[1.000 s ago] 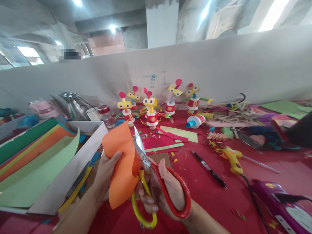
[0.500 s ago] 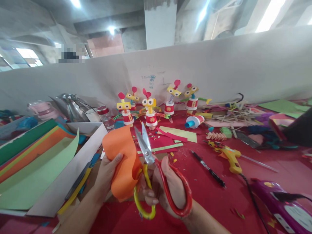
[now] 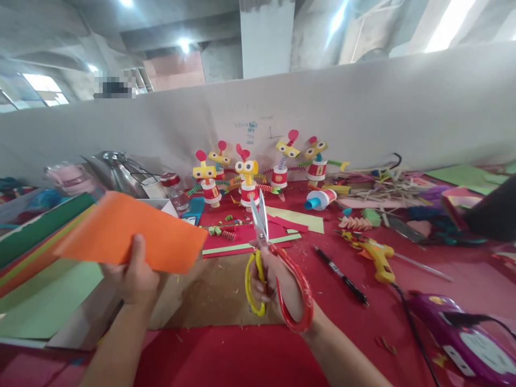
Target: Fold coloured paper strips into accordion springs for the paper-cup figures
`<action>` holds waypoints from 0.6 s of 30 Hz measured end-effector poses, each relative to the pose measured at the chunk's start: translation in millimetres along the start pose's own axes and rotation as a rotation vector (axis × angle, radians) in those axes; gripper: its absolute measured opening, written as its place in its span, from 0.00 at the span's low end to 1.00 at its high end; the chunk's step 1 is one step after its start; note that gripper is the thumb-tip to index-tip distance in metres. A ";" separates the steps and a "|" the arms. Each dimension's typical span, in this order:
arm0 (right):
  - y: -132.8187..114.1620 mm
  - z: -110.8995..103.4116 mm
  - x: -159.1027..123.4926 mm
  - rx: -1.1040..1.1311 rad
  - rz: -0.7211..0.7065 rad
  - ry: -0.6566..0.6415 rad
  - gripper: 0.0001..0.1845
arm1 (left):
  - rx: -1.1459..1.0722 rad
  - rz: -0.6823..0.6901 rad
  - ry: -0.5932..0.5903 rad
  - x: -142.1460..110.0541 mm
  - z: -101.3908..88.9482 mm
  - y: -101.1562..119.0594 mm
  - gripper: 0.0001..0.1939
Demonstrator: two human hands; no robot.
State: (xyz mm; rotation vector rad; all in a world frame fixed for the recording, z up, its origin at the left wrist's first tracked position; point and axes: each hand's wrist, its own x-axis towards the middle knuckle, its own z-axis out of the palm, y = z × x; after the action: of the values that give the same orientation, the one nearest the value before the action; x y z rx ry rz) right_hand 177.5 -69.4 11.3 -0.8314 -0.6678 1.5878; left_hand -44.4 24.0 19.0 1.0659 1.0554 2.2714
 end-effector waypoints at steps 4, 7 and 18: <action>5.8 -7.0 1.1 -0.373 0.003 0.008 0.19 | -0.117 0.053 0.146 21.1 -6.3 -12.3 0.26; 6.3 -2.7 -4.4 -0.877 -0.153 -0.077 0.16 | -0.142 -0.182 0.256 32.1 -10.8 -21.4 0.24; 22.5 -1.9 -5.6 -1.661 -0.291 0.053 0.24 | -0.216 -0.402 0.257 42.1 -13.6 -30.4 0.15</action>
State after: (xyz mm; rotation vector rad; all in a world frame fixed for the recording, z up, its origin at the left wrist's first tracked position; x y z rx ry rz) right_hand 166.4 -78.9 -6.9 -1.7720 -1.9975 0.4386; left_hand -79.6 63.3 9.4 0.4357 0.9858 2.1596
